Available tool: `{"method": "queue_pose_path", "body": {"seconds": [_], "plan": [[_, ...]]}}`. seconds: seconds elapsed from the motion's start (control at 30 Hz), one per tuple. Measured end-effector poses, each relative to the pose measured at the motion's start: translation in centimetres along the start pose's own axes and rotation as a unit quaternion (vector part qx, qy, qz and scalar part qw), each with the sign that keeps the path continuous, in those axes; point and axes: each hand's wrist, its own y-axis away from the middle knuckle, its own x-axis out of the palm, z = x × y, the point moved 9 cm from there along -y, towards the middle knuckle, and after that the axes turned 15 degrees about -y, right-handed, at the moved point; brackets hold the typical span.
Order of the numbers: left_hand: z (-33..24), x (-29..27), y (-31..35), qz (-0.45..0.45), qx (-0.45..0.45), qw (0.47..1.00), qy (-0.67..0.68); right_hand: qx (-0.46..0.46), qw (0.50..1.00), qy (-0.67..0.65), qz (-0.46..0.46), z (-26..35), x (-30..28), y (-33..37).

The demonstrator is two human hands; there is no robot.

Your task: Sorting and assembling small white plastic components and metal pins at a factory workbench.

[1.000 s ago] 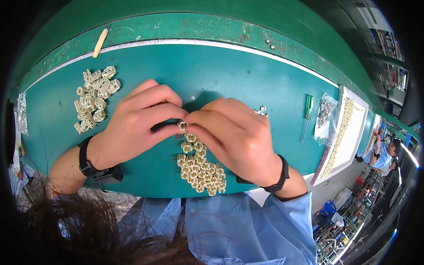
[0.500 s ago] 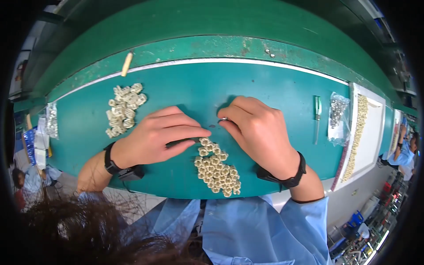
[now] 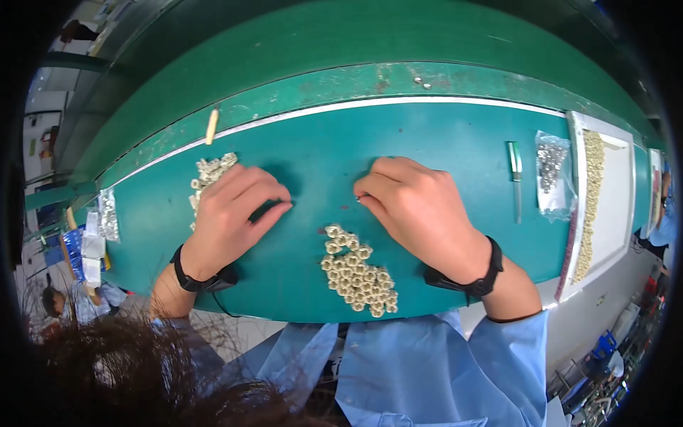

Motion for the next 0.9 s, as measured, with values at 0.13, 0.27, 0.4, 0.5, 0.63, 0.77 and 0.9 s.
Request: {"method": "queue_pose_path", "body": {"seconds": [0.13,0.27,0.4,0.5,0.63,0.77,0.9], "plan": [[1.5,-1.8,-0.8,0.008,-0.08,0.986,-0.145,0.033,0.999,0.005,0.003,-0.4,-1.3,0.6],[2.6,-2.4,-0.9,0.014,-0.132,0.971,-0.199,0.052,0.999,0.013,-0.004,-1.1,-1.7,1.2],[2.0,-1.7,-1.3,0.023,-0.107,0.973,-0.203,0.036,0.999,0.023,-0.001,-1.8,-1.4,1.6],[1.3,-1.4,-1.6,0.018,-0.098,0.974,-0.203,0.018,1.0,0.021,0.0,-2.1,-1.0,1.8],[-1.7,0.3,-2.6,0.005,-0.004,1.0,-0.013,0.014,1.0,0.008,0.01,-2.3,-0.6,1.9],[-2.2,5.3,-2.1,0.066,-0.075,0.973,0.209,0.017,1.0,0.005,0.0,-2.3,-0.2,1.8],[-1.8,7.4,-2.3,0.035,-0.027,0.978,0.205,0.021,1.0,0.016,0.007,-3.1,1.0,1.6]]}}
